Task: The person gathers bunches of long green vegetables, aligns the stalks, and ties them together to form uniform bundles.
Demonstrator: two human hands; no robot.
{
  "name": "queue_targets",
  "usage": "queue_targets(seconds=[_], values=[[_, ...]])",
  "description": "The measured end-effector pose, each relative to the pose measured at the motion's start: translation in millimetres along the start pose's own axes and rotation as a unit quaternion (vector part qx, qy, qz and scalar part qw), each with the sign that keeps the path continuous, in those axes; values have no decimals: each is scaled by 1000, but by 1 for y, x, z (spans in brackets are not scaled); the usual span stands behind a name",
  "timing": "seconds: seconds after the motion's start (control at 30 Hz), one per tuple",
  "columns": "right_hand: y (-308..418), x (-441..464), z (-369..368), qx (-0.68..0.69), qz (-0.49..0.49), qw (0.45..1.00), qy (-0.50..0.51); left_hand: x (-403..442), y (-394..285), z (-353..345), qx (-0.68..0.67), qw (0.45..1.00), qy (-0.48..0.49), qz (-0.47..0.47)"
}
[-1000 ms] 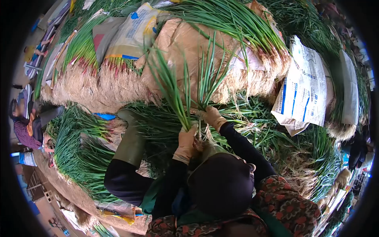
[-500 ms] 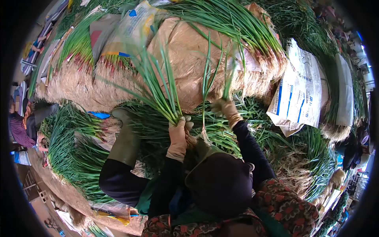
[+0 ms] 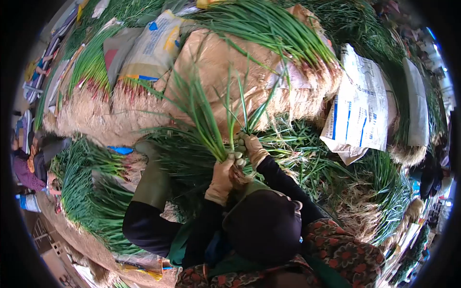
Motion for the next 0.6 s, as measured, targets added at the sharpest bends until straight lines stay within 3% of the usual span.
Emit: queue_targets(seconds=[0.03, 0.07, 0.1, 0.17, 0.23, 0.27, 0.3, 0.33, 0.4, 0.43, 0.47, 0.53, 0.6], values=[[8, -6, 7, -111, 33, 993, 39, -6, -8, -18, -78, 994, 61, -52], [9, -13, 7, -237, 67, 962, 117, 0, -13, -6, -65, 990, 117, -44], [-2, -19, 11, -360, 96, 908, 191, -9, -35, -22, -84, 990, 108, -46], [-35, -34, 25, -583, 132, 736, 317, -7, -75, -38, -207, 971, 93, -75], [-2, -65, 20, -743, 58, 601, 290, -7, -108, -56, -316, 939, 130, -44], [44, -97, 11, -794, -30, 572, 206, -6, -116, -60, -343, 926, 154, -24], [62, -77, 35, -752, -12, 627, 203, -3, -115, -60, -347, 925, 153, 10], [97, -69, 47, -799, 42, 588, 117, 1, -112, -59, -349, 923, 154, 45], [136, -34, 99, -658, 215, 713, -111, 16, -97, -52, -326, 918, 203, 102], [164, -52, 99, -575, 244, 733, -271, 22, -85, -50, -320, 912, 222, 128], [180, -58, 100, -543, 241, 730, -337, 26, -70, -49, -314, 906, 240, 154], [175, -29, 111, -515, 336, 730, -298, 24, -51, -51, -247, 939, 187, 149], [153, 15, 119, -554, 339, 733, -204, 17, -51, -59, -157, 975, 100, 119]])
Point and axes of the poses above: each hand's wrist, its own x-axis towards the middle knuckle, its own z-axis out of the back of the hand, y = z × x, the point moved 3 cm from there along x, towards the middle knuckle, and after that the axes turned 1 degree about -z, right-handed, at the moved point
